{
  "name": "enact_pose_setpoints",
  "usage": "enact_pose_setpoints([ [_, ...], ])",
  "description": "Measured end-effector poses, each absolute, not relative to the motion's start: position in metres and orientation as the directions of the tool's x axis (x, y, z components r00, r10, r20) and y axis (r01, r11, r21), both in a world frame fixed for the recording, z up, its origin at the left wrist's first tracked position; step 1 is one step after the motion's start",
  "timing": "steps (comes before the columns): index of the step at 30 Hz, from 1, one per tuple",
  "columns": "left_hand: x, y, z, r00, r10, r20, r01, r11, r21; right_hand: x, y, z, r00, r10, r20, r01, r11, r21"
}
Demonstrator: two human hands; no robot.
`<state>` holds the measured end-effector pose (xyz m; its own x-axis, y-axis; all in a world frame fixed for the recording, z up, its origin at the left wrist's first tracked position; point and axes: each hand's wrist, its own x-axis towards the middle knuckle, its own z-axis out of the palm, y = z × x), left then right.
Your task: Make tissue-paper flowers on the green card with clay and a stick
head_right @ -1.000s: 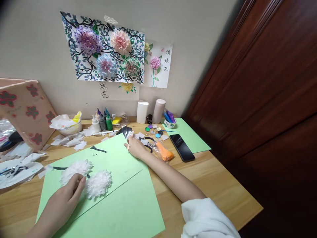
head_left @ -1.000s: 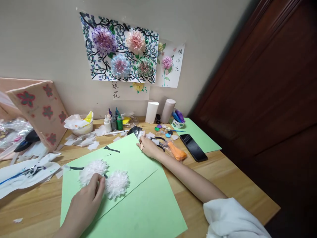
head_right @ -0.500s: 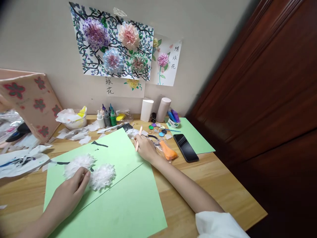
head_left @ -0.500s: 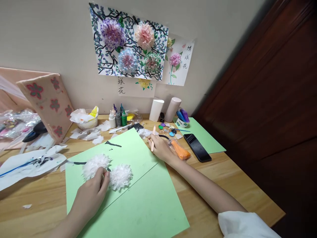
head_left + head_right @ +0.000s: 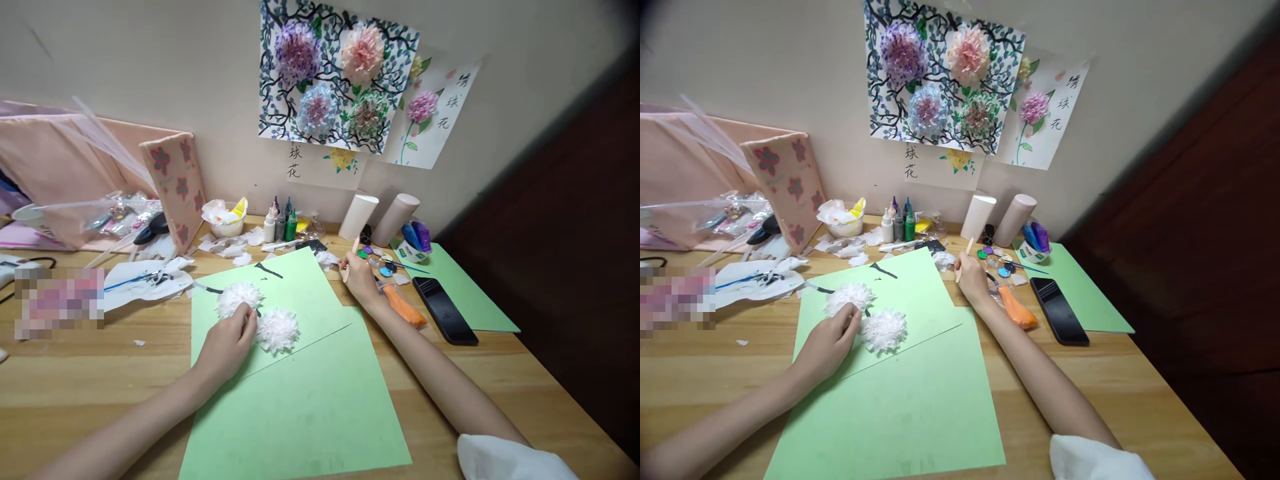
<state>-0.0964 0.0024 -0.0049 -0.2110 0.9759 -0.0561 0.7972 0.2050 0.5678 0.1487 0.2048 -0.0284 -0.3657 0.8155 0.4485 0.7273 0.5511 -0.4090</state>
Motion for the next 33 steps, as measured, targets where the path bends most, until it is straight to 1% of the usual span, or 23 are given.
enact_pose_setpoints([
  [4, -0.104, -0.002, -0.001, -0.231, 0.973, 0.01, 0.767, 0.176, 0.617, 0.154, 0.192, -0.006, -0.274, 0.796, 0.539, 0.735, 0.535, -0.417],
  [7, -0.109, -0.012, 0.002, -0.173, 0.983, 0.064, 0.737, 0.086, 0.671, 0.151, 0.162, 0.017, -0.248, 0.766, 0.593, 0.662, 0.581, -0.474],
  [8, -0.109, -0.017, 0.003, -0.122, 0.99, 0.074, 0.726, 0.038, 0.686, 0.148, 0.148, 0.023, -0.29, 0.763, 0.578, 0.606, 0.614, -0.506],
  [10, -0.108, -0.025, 0.003, 0.014, 0.998, 0.069, 0.698, -0.06, 0.713, 0.138, 0.117, 0.031, -0.447, 0.743, 0.498, 0.44, 0.667, -0.601],
  [11, -0.106, -0.029, 0.003, 0.086, 0.995, 0.055, 0.677, -0.099, 0.729, 0.132, 0.101, 0.033, -0.542, 0.717, 0.438, 0.345, 0.665, -0.662],
  [13, -0.103, -0.035, 0.001, 0.201, 0.98, 0.018, 0.619, -0.141, 0.772, 0.119, 0.075, 0.03, -0.719, 0.612, 0.33, 0.193, 0.631, -0.751],
  [15, -0.101, -0.039, -0.003, 0.25, 0.968, -0.015, 0.564, -0.133, 0.815, 0.106, 0.057, 0.021, -0.8, 0.523, 0.292, 0.099, 0.596, -0.797],
  [18, -0.1, -0.039, -0.009, 0.212, 0.976, -0.041, 0.534, -0.08, 0.842, 0.095, 0.046, 0.003, -0.818, 0.496, 0.292, 0.062, 0.58, -0.812],
  [20, -0.101, -0.039, -0.013, 0.174, 0.984, -0.041, 0.538, -0.06, 0.841, 0.094, 0.045, -0.007, -0.806, 0.5, 0.317, 0.056, 0.598, -0.8],
  [22, -0.103, -0.038, -0.016, 0.166, 0.986, -0.033, 0.553, -0.066, 0.83, 0.097, 0.046, -0.016, -0.788, 0.481, 0.384, 0.029, 0.652, -0.757],
  [25, -0.106, -0.038, -0.018, 0.171, 0.985, -0.026, 0.603, -0.084, 0.793, 0.106, 0.048, -0.024, -0.745, 0.4, 0.533, -0.031, 0.778, -0.627],
  [27, -0.107, -0.038, -0.019, 0.155, 0.988, -0.021, 0.638, -0.084, 0.766, 0.109, 0.049, -0.028, -0.737, 0.33, 0.59, -0.042, 0.848, -0.528],
  [30, -0.108, -0.038, -0.019, 0.128, 0.992, -0.018, 0.67, -0.073, 0.739, 0.109, 0.049, -0.029, -0.773, 0.221, 0.594, -0.067, 0.904, -0.422],
  [33, -0.108, -0.038, -0.019, 0.124, 0.992, -0.026, 0.679, -0.066, 0.731, 0.106, 0.048, -0.027, -0.802, 0.172, 0.572, -0.07, 0.924, -0.376],
])
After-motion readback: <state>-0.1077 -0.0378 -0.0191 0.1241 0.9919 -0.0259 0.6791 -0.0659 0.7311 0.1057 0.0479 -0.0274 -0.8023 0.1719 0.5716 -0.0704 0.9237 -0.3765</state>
